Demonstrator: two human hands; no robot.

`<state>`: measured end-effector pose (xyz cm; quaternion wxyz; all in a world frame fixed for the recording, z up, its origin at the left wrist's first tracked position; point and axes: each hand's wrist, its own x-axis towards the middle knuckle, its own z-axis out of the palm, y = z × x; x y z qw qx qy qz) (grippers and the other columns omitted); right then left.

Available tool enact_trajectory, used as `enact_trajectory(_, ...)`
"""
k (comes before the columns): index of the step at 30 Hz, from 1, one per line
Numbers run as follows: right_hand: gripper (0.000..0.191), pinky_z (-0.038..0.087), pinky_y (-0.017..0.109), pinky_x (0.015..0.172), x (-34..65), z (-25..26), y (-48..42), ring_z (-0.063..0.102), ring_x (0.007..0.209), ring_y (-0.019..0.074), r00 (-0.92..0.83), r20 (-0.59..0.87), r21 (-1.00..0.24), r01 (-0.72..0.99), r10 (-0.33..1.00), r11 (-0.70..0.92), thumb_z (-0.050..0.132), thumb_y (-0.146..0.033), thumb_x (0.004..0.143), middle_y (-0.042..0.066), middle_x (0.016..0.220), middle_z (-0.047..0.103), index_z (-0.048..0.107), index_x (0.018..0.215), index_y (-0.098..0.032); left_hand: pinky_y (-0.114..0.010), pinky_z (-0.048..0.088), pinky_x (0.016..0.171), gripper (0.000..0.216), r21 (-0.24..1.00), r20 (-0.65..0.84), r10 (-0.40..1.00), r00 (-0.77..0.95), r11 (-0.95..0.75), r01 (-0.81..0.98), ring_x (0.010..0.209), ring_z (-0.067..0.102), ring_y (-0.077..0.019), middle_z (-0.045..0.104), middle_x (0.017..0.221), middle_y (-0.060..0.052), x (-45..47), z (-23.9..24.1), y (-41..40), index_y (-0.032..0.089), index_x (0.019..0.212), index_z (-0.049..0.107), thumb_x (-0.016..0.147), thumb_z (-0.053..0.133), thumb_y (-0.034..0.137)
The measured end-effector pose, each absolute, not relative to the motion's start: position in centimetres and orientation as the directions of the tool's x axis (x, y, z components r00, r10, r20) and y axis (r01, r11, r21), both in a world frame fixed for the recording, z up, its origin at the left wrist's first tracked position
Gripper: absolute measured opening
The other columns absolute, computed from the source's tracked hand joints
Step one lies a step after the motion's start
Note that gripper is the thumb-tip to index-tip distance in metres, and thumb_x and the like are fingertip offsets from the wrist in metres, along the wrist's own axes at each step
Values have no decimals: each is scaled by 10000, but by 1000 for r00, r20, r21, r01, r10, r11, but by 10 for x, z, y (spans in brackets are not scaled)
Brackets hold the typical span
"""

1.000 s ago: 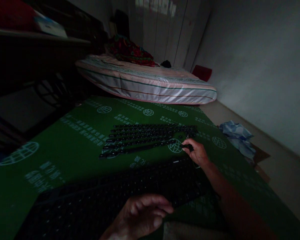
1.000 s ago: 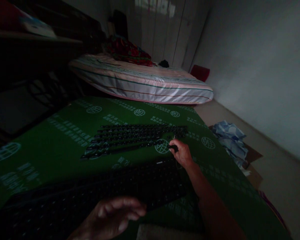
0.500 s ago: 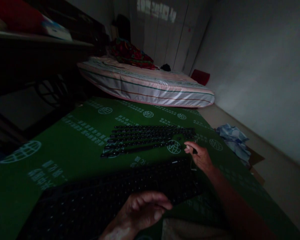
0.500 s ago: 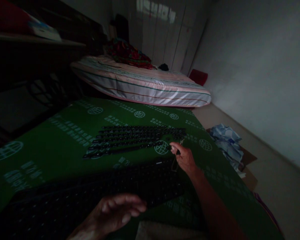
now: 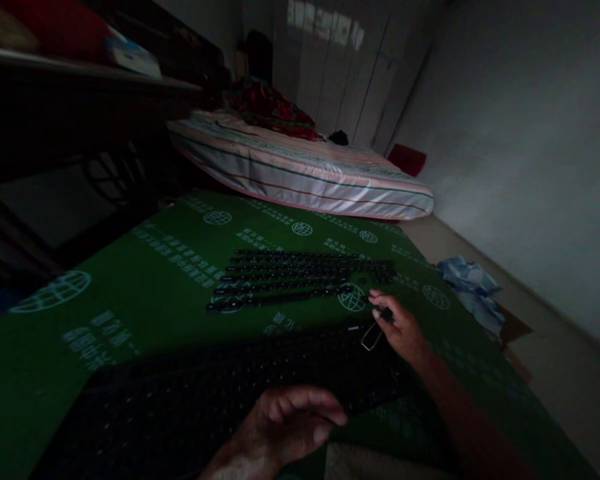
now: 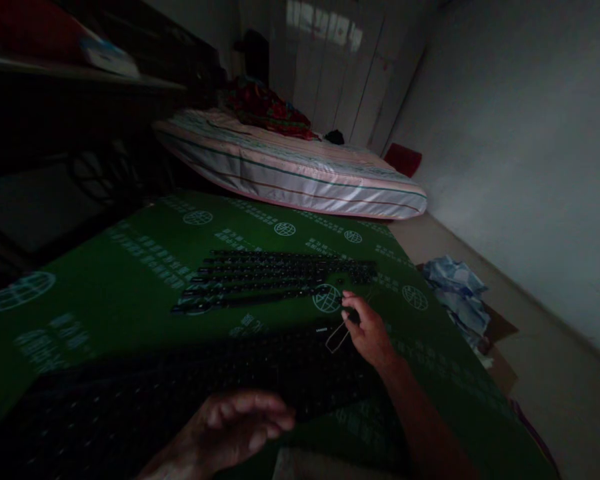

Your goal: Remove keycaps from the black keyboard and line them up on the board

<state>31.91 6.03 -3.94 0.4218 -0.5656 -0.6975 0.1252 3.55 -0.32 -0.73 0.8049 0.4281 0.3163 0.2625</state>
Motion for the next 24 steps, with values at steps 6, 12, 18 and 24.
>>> enact_trajectory(6, 76, 423, 383, 959, 318, -39, 61, 539, 1131, 197, -84, 393, -650, 679, 916, 341, 460, -246, 857, 89, 1239, 543, 473, 932, -246, -289, 437, 792, 333, 851, -261, 688, 678, 495, -174, 906, 630, -209, 720, 956, -66, 36, -10, -3, 199, 948, 705, 675, 741, 385)
enact_trajectory(12, 77, 425, 385, 947, 322, -44, 65, 556, 1109, 195, -98, 363, -629, 708, 927, 321, 441, -224, 857, 100, 1255, 523, 443, 932, -244, -281, 436, 782, 328, 889, -211, 671, 711, 434, -147, 901, 623, -202, 709, 980, -71, 35, -11, 0, 196, 978, 692, 718, 703, 394)
enact_trajectory(18, 86, 424, 386, 944, 324, -47, 69, 556, 1102, 207, -88, 407, -583, 742, 909, 333, 468, -253, 845, 104, 1177, 576, 458, 929, -237, -279, 441, 779, 307, 894, -165, 668, 726, 412, -175, 885, 625, -192, 710, 983, -68, 33, -22, 0, 199, 991, 687, 738, 692, 373)
enact_trajectory(24, 71, 451, 380, 911, 324, -42, 71, 572, 1073, 208, -80, 461, -568, 739, 884, 363, 471, -247, 838, 104, 1148, 589, 454, 906, -236, -285, 449, 789, 317, 881, -186, 662, 726, 439, -175, 907, 631, -205, 705, 1000, -71, 33, -24, -1, 202, 1004, 683, 734, 697, 369)
